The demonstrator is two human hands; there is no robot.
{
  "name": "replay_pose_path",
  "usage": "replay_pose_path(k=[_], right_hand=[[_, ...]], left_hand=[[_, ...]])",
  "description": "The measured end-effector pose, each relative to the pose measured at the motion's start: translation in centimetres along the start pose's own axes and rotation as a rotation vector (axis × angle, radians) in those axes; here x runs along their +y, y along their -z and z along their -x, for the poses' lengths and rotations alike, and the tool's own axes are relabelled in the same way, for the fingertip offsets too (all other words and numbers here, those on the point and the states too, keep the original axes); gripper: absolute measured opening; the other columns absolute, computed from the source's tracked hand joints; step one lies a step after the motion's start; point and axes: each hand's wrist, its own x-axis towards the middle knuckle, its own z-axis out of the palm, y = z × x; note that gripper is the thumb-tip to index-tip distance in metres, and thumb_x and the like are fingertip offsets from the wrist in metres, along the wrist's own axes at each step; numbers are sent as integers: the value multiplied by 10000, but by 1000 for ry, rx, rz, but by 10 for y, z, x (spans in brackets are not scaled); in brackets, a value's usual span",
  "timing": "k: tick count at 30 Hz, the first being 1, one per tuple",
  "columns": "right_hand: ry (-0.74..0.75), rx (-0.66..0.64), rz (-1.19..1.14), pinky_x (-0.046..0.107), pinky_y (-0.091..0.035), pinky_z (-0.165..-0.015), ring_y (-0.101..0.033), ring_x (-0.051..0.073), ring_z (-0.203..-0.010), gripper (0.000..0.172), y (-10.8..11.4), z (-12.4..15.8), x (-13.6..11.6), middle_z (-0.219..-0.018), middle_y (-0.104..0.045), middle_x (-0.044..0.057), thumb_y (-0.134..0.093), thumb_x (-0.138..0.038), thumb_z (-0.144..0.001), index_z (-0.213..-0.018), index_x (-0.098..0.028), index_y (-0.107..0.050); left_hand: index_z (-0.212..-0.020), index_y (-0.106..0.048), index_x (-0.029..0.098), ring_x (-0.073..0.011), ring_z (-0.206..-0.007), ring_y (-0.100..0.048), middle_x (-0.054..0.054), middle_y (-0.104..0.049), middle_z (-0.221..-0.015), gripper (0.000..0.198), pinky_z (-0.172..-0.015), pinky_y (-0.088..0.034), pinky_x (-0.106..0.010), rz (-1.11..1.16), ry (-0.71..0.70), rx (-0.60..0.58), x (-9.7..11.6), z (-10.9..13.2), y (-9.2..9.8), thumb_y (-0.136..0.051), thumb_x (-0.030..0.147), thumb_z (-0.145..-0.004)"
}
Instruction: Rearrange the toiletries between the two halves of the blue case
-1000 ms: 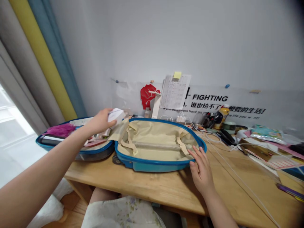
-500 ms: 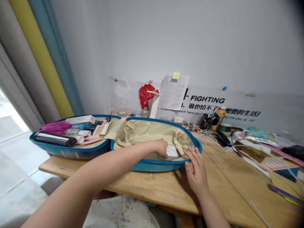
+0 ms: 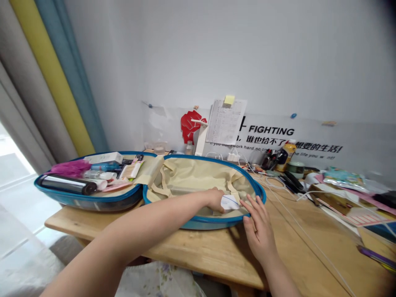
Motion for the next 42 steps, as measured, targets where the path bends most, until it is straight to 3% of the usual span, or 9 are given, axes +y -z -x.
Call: replay_pose_path(k=[8,13,15,19,27,32,36,42], right_hand=[[6,-11,18,563,-396,-1043,-340,286,-1386,373,2,-1,-1,-1385,-518,76,-388,-333,-934,-1269,-270,-539],[2,-7,10,557,-399,-1042,-334,281,-1390,369,2,-1,-3,-1386,-517,72,-395,-329,-934,-1271,-274,-533],[-3,-14,8,559,-399,-1041,-334,285,-1389,374,2,-1,-3,-1393,-510,73,-387,-338,-935,-1273,-273,-533],[5,-5,11,560,-397,-1040,-349,285,-1380,369,2,-1,-2,-1385,-518,71,-388,-343,-935,-1263,-274,-543],[16,14,6,555,-395,-1035,-352,289,-1377,364,0,-2,1,-1368,-528,82,-383,-347,-934,-1250,-271,-548],[33,24,4,549,-378,-1047,-365,283,-1366,369,-2,-3,3,-1370,-527,79,-384,-339,-938,-1264,-266,-540],[33,37,-4,550,-375,-1045,-368,286,-1361,362,-4,-3,5,-1353,-539,78,-382,-351,-939,-1250,-269,-549],[52,30,0,564,-365,-1055,-366,304,-1361,386,-5,-3,9,-1360,-534,80,-381,-367,-933,-1266,-263,-546]], left_hand=[[-1314,-461,218,-228,-1155,-570,-70,-579,-1297,697,-953,-469,-303,2,-108,-60,-4,4,7,-684,303,-659],[-1350,-429,226,-232,-1259,-487,-72,-532,-1369,740,-1077,-352,-348,-35,-138,-62,-6,6,8,-692,222,-658],[-1355,-428,236,-248,-1287,-457,-82,-501,-1395,741,-1090,-330,-364,-47,-126,-53,-6,5,7,-699,235,-666],[-1389,-395,209,-321,-1216,-512,-173,-423,-1416,805,-994,-428,-403,-45,-35,-26,-8,4,4,-723,316,-662],[-1413,-355,229,-231,-1139,-577,-127,-432,-1403,800,-979,-448,-298,21,3,-9,-7,7,5,-697,389,-708],[-1431,-341,237,-214,-1160,-573,-120,-403,-1448,710,-988,-435,-284,44,65,97,-14,19,19,-589,473,-810],[-1411,-372,267,-165,-1230,-518,-56,-441,-1444,536,-1036,-373,-240,23,184,260,-56,43,46,-440,442,-909],[-1412,-368,140,-245,-1262,-491,-160,-479,-1400,490,-1032,-382,-342,-81,624,455,-180,119,76,-305,236,-936]])
